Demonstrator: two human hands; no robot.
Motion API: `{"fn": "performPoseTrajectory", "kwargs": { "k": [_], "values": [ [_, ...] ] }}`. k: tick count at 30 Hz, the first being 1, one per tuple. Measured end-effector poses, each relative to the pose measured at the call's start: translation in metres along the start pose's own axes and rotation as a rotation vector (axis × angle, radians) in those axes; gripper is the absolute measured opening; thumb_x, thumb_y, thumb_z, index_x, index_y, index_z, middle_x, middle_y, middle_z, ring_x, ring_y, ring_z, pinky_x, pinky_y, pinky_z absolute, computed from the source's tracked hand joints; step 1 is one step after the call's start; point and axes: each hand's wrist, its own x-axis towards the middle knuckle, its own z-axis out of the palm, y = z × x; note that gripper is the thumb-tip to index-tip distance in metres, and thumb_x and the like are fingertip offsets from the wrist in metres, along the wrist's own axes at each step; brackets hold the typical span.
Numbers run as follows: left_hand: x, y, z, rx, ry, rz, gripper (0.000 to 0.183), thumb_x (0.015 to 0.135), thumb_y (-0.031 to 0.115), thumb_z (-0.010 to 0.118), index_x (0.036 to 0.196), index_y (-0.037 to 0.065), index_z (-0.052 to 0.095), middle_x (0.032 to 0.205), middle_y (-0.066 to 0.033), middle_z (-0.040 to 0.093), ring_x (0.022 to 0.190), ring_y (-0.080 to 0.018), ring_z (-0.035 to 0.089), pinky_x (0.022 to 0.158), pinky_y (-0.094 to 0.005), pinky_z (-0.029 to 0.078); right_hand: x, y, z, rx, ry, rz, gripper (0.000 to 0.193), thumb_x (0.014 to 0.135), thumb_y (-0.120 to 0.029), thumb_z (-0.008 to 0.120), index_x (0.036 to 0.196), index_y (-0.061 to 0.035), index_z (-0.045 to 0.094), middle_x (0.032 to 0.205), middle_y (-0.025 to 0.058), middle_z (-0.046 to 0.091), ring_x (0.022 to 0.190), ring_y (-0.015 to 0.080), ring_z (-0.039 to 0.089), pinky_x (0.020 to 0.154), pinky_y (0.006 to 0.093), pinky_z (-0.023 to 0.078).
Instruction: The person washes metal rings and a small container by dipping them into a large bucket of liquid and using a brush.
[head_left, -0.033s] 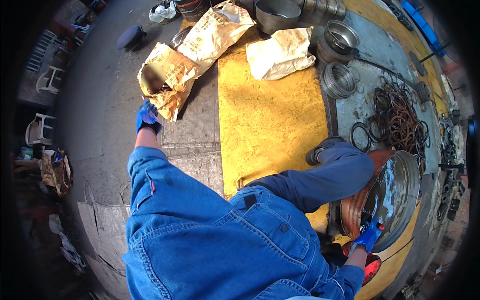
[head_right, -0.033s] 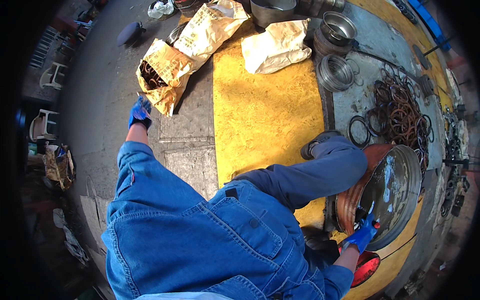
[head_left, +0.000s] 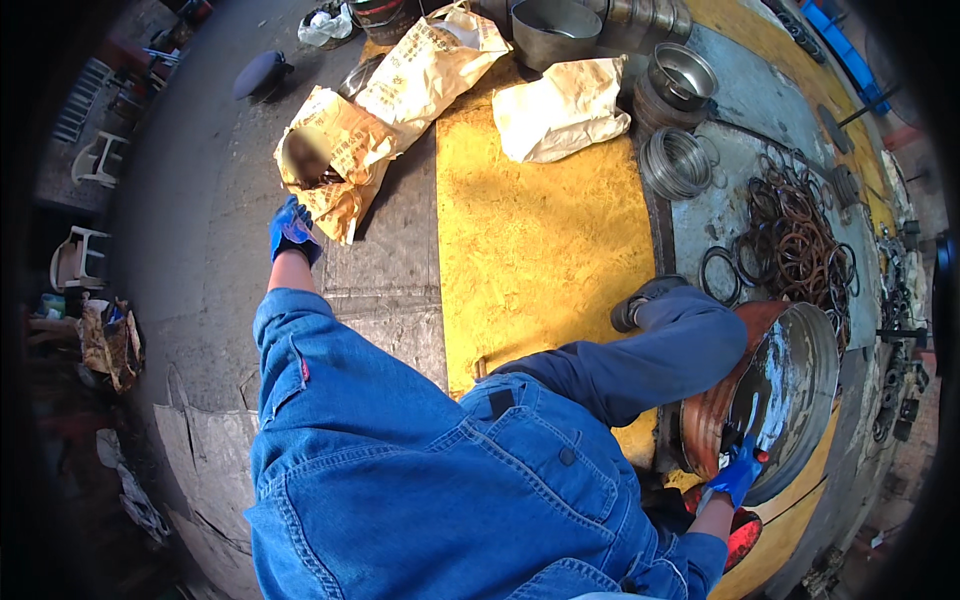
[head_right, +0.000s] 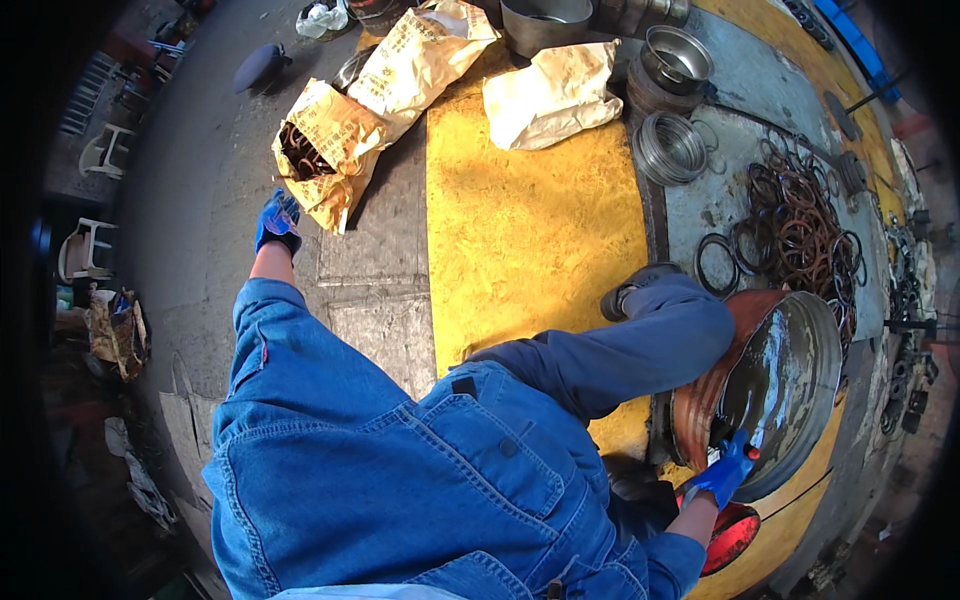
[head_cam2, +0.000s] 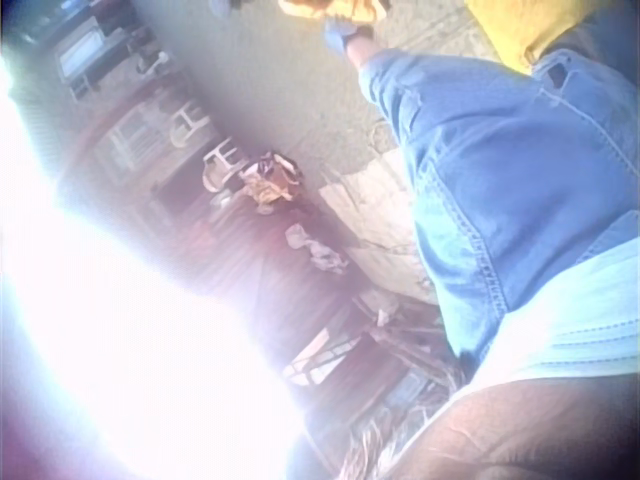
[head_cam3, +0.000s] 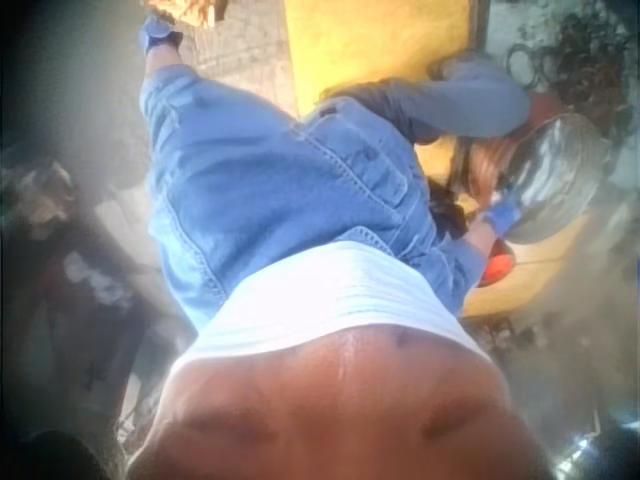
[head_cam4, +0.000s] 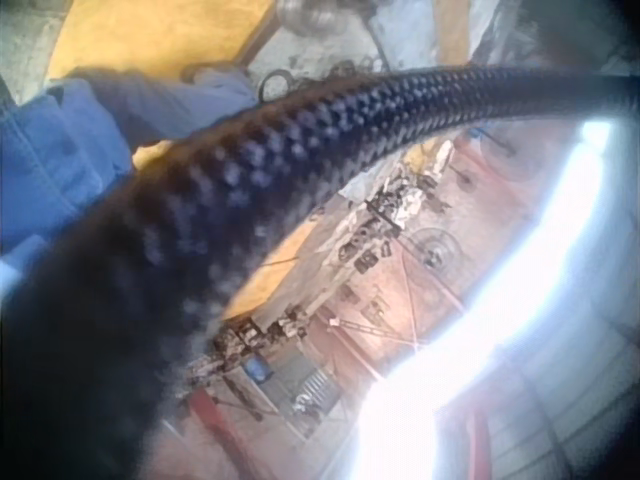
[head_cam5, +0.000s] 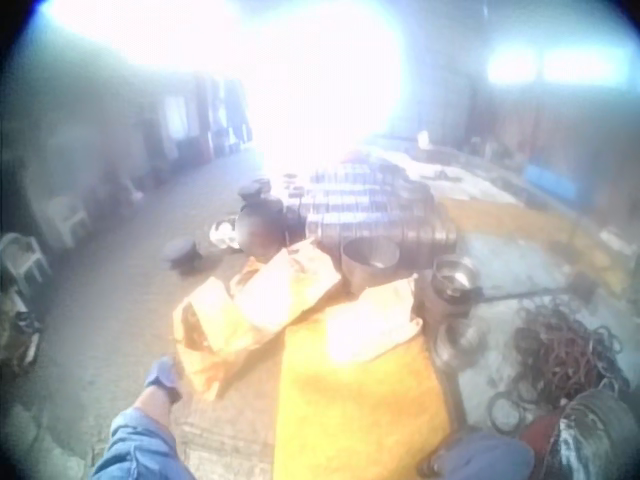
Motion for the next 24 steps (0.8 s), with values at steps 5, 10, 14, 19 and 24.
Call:
{"fn": "performPoseTrajectory", "kwargs": {
  "k": [5,10,14,19,24],
  "values": [
    [0.080,-0.013,-0.094,-0.029,-0.258,-0.048,0.027,0.092,0.020,0.058,0.114,0.005,0.063,0.099,-0.0079,0.069,0.081,-0.0226,0.063,0.074,-0.0343,0.050,0.020,0.025,-0.001,0.069,-0.082,-0.081,0.034,0.095,-0.034,0.068,0.111,-0.0047,0.065,0.092,0.0043,0.065,0.077,0.0160,0.058,0.073,0.0334,0.046],
    [-0.074,-0.099,-0.011,0.373,-0.224,-0.170,0.019,0.097,0.028,0.062,0.099,0.010,0.067,0.077,-0.0059,0.073,0.054,-0.0172,0.061,0.050,-0.0284,0.044,0.015,0.011,-0.030,-0.010,-0.038,-0.041,0.039,0.094,-0.039,0.069,0.113,-0.0047,0.065,0.092,0.0049,0.066,0.077,0.0163,0.058,0.072,0.0330,0.046],
    [-0.119,-0.105,0.072,0.386,-0.479,-0.286,0.028,0.099,0.032,0.058,0.107,0.008,0.068,0.097,-0.0098,0.077,0.078,-0.0209,0.072,0.065,-0.0302,0.051,0.044,0.032,-0.057,0.097,-0.026,-0.138,0.041,0.093,-0.040,0.069,0.113,-0.0042,0.067,0.095,0.0062,0.068,0.079,0.0170,0.059,0.073,0.0324,0.046],
    [-0.174,-0.057,0.237,0.615,-0.833,-0.130,0.036,0.100,0.044,0.054,0.111,0.013,0.068,0.104,-0.0055,0.076,0.082,-0.0205,0.071,0.066,-0.0309,0.047,0.022,-0.022,-0.047,0.302,-0.103,-0.120,0.041,0.097,-0.024,0.063,0.132,-0.0028,0.060,0.121,0.0114,0.066,0.105,0.0215,0.064,0.092,0.0352,0.053],
    [-0.344,-0.060,0.432,0.595,-1.483,-0.193,0.047,0.101,0.045,0.053,0.131,0.009,0.059,0.111,-0.0103,0.073,0.085,-0.0218,0.072,0.057,-0.0277,0.048,0.110,0.017,-0.084,0.348,0.085,-0.338,0.027,0.091,-0.024,0.073,0.107,-0.0035,0.073,0.089,0.0008,0.070,0.076,0.0125,0.064,0.071,0.0291,0.054]
  ]
}}
